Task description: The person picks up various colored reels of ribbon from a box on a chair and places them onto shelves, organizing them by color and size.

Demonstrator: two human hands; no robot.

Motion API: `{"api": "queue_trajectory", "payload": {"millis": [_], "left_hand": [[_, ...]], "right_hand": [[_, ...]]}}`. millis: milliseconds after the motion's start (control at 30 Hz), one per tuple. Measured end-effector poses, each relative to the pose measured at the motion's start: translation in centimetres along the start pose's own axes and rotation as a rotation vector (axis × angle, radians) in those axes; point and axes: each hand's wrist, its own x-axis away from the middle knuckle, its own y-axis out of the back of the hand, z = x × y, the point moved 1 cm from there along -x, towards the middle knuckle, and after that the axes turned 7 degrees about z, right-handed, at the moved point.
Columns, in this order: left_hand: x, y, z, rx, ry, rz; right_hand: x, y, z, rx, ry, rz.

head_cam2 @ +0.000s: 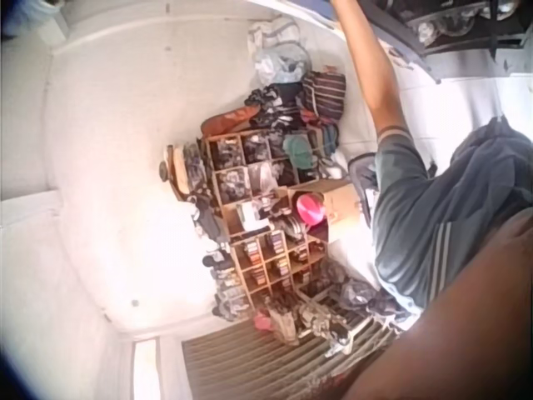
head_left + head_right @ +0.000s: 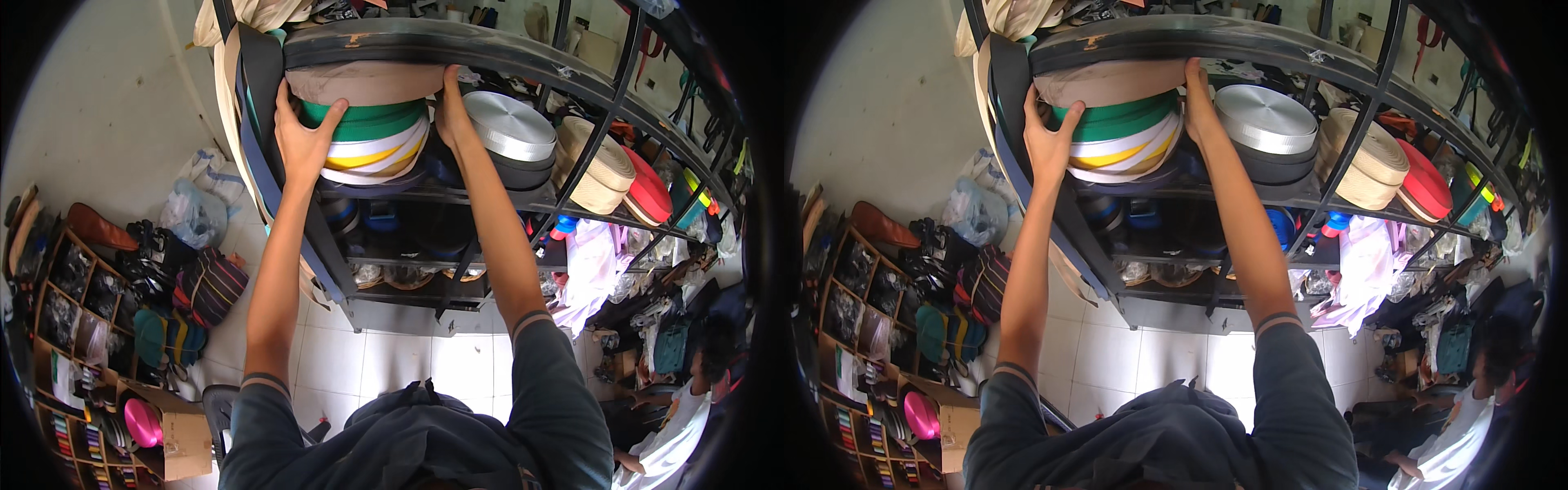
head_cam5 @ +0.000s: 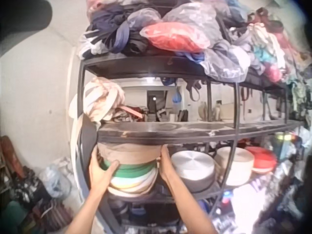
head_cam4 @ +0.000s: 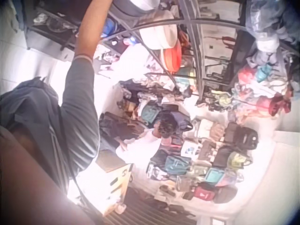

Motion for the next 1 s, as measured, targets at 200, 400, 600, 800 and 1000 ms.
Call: {"api": "queue_trajectory", "payload": {"millis": [200, 400, 600, 800, 1000], "left_hand": [[-0.1, 0.1, -0.2, 0.133, -0.016, -0.009], [-0.6, 0.2, 0.9, 0.090, -0.001, -0.030], [-0.3, 0.0, 0.8, 0.150, -0.004, -0.038], [4.9, -2.8, -0.5, -0.271, -0.177, -0.037], [16.2, -1.0, -3.5, 0.016, -0.077, 0.197]], "right_hand": [[-0.6, -0.1, -0.1, -0.086, 0.054, 0.168], [-0.3, -0.9, 0.9, 0.065, 0.084, 0.077], [0.2, -2.2, 1.1, 0.122, 0.055, 0.026], [7.1, -6.2, 2.5, 0.484, 0.130, -0.099], [18.5, -6.6, 1.0, 0.800, 0.218, 0.058]]}}
